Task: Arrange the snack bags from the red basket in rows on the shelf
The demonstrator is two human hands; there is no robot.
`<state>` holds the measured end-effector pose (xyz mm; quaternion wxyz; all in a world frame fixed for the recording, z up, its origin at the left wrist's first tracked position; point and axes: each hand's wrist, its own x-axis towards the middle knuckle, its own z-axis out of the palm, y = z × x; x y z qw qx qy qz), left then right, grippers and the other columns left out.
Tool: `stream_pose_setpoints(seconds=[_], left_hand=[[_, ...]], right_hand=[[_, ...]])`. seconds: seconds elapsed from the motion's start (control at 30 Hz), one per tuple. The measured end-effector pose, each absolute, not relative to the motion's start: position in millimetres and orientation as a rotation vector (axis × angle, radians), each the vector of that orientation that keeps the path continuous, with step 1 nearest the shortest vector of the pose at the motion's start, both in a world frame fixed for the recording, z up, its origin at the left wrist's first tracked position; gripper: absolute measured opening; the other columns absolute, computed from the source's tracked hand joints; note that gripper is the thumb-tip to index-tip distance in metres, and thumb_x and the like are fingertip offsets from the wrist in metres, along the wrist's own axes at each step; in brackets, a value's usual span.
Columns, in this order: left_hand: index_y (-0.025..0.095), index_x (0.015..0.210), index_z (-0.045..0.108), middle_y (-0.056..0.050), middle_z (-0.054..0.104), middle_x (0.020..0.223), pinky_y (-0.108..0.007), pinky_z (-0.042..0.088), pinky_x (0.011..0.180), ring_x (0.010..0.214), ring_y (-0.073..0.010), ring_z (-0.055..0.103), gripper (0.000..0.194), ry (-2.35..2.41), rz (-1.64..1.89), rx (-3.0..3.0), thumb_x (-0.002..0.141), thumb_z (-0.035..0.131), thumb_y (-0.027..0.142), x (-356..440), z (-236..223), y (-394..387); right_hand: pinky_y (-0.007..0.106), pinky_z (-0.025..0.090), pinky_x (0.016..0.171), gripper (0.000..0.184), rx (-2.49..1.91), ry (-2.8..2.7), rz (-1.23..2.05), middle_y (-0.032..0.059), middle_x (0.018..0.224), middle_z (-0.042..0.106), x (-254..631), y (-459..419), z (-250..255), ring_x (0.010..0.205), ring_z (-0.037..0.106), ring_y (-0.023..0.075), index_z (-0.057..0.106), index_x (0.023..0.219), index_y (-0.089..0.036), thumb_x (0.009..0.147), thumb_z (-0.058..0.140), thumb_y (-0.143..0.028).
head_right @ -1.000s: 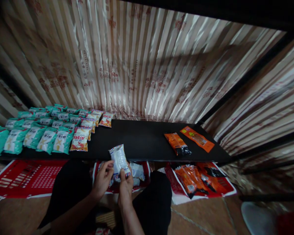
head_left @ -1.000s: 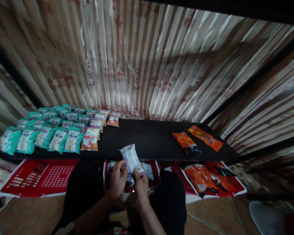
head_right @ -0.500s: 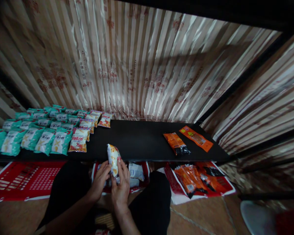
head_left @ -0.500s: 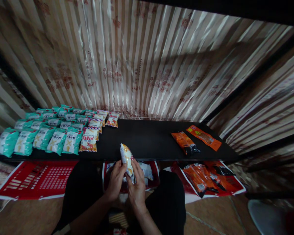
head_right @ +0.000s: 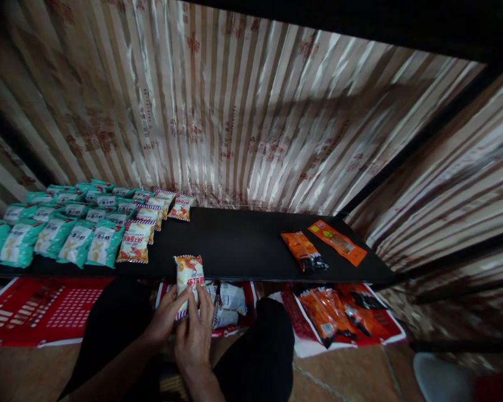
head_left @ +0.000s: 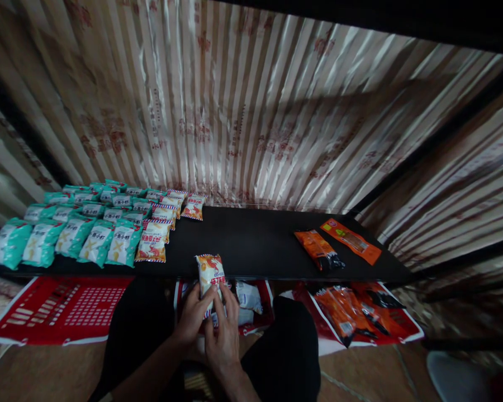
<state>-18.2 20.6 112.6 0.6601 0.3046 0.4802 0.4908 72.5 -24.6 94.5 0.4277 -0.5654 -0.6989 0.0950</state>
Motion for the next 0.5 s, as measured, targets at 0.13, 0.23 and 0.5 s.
stream_pose_setpoints(seconds=[0.13,0.23,0.5], left_hand=[[0.011,0.103,0.058,-0.014,0.067,0.103,-0.034,0.048,0.081,0.093,-0.0274,0.064,0.06,1.087,1.104,0.631,0.061,0.072,0.051,-22,110,23],[0.012,0.102,0.058,-0.013,0.068,0.101,-0.032,0.049,0.077,0.09,-0.0266,0.065,0.062,1.114,1.129,0.58,0.056,0.076,0.049,-24,108,26],[0.012,0.105,0.058,-0.011,0.07,0.088,-0.031,0.051,0.07,0.076,-0.0236,0.067,0.059,1.072,1.084,0.505,0.06,0.074,0.046,-30,107,25]], right_hand=[[0.048,0.036,0.101,0.059,-1.385,-1.703,0.318,0.0078,0.136,0.043,74,-25,99,0.127,0.036,0.0243,0.043,0.131,-0.022,0.074,0.042,-0.006],[0.046,0.038,0.1,0.049,-1.37,-1.617,0.408,0.0088,0.13,0.051,77,-23,99,0.122,0.043,0.0232,0.047,0.127,-0.021,0.079,0.043,-0.012],[0.04,0.039,0.098,0.034,-1.479,-1.162,0.752,0.0087,0.116,0.06,86,-12,91,0.111,0.052,0.0221,0.059,0.111,-0.02,0.081,0.052,-0.035]])
